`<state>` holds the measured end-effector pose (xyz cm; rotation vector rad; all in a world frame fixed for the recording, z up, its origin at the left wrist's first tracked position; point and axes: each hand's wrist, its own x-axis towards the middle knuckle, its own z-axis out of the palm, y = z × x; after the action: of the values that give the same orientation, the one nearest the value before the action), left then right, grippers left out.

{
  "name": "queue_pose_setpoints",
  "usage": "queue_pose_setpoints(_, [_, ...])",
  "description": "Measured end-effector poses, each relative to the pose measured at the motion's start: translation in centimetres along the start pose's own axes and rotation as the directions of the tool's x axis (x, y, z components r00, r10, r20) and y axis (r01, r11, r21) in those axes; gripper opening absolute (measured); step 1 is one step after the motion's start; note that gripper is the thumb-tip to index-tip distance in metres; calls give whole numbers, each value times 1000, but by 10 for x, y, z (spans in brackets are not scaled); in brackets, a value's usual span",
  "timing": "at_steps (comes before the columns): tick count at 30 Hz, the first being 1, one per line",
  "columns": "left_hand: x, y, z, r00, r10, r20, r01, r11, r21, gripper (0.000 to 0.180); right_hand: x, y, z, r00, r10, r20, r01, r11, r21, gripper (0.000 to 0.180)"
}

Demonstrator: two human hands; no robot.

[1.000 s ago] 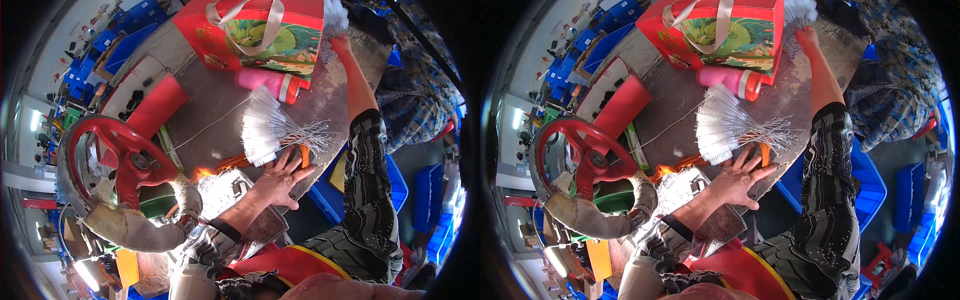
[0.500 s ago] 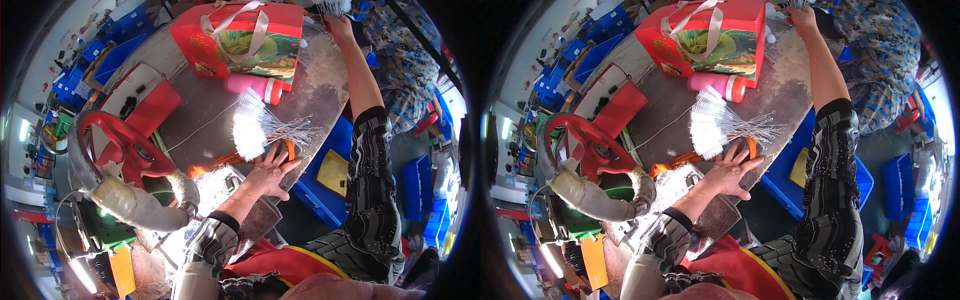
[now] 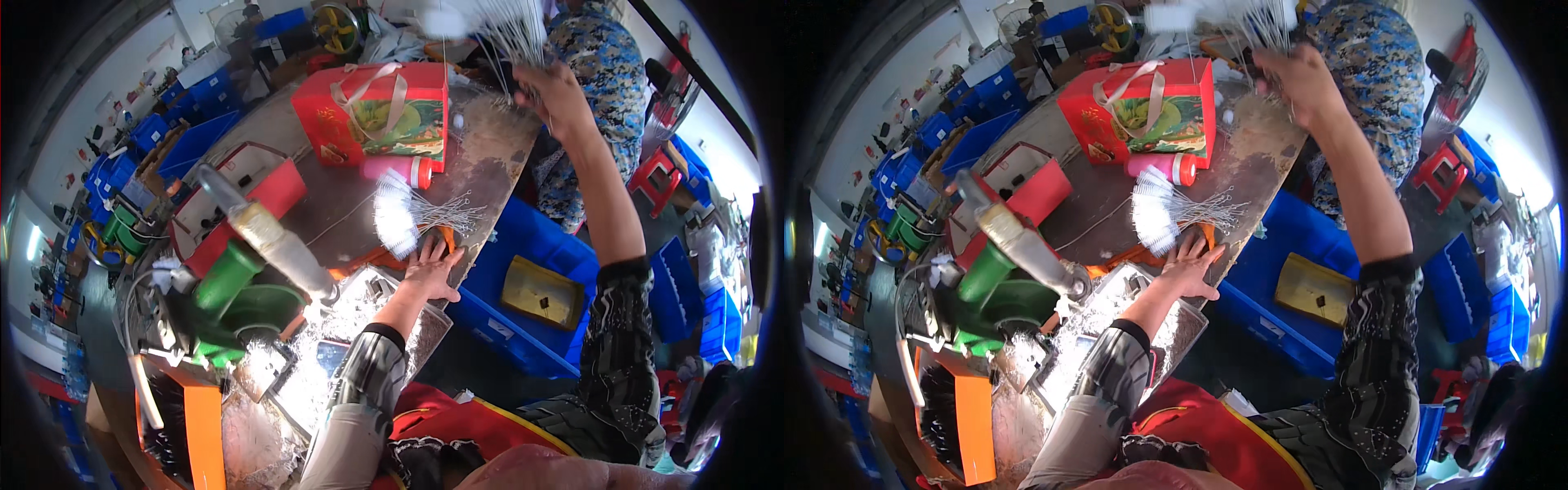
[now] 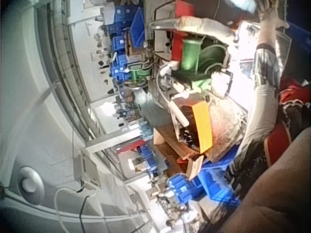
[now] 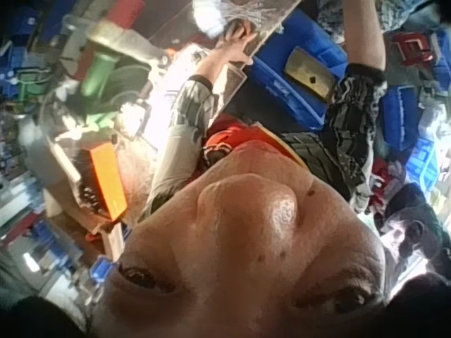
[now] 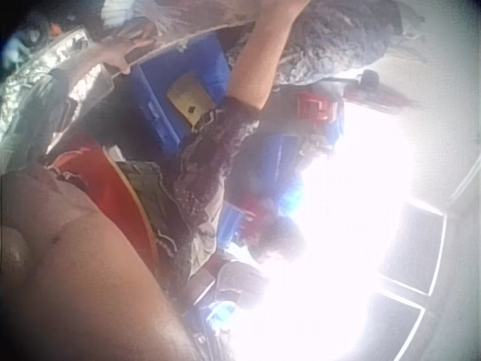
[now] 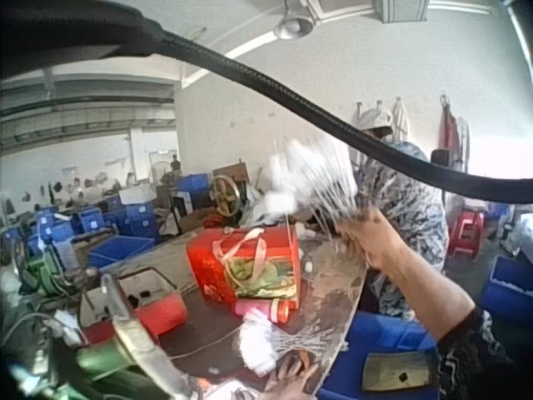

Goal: Assembling and binding small white brushes using a machine in a factory workshop.

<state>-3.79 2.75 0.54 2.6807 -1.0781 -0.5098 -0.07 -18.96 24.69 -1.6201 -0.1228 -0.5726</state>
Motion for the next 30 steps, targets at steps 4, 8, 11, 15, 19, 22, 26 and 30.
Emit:
queue_pose_setpoints(4, [-44,13,-11,989,-57,-138,23,972,-232,83,-105,-35,21,968,242,70,-238,969,-60,20])
queue_pose_setpoints(8, [-120,40,-17,551,-247,-797,-360,792,-494,91,-212,2,42,971,166,175,-186,976,109,16])
queue_pose_setpoints(11, [-172,67,-12,550,-154,-821,-699,453,-553,116,-293,23,72,882,272,384,-393,875,283,17])
queue_pose_setpoints(15, [-220,60,30,670,-424,-609,-551,266,-791,130,-357,53,112,838,215,501,-446,798,404,20])
queue_pose_setpoints(19, [-257,69,59,577,-531,-620,-517,351,-781,122,-398,73,126,799,127,588,-378,866,328,23])
queue_pose_setpoints(22, [-283,65,82,494,-639,-590,-593,249,-766,71,-411,63,141,767,79,637,-369,866,337,27])
queue_pose_setpoints(26, [-327,50,108,355,-590,-725,-190,714,-674,35,-416,46,158,644,-54,763,3,998,68,24])
queue_pose_setpoints(30, [-362,67,84,305,-645,-701,-206,673,-710,34,-418,34,190,412,-513,753,622,763,179,30])
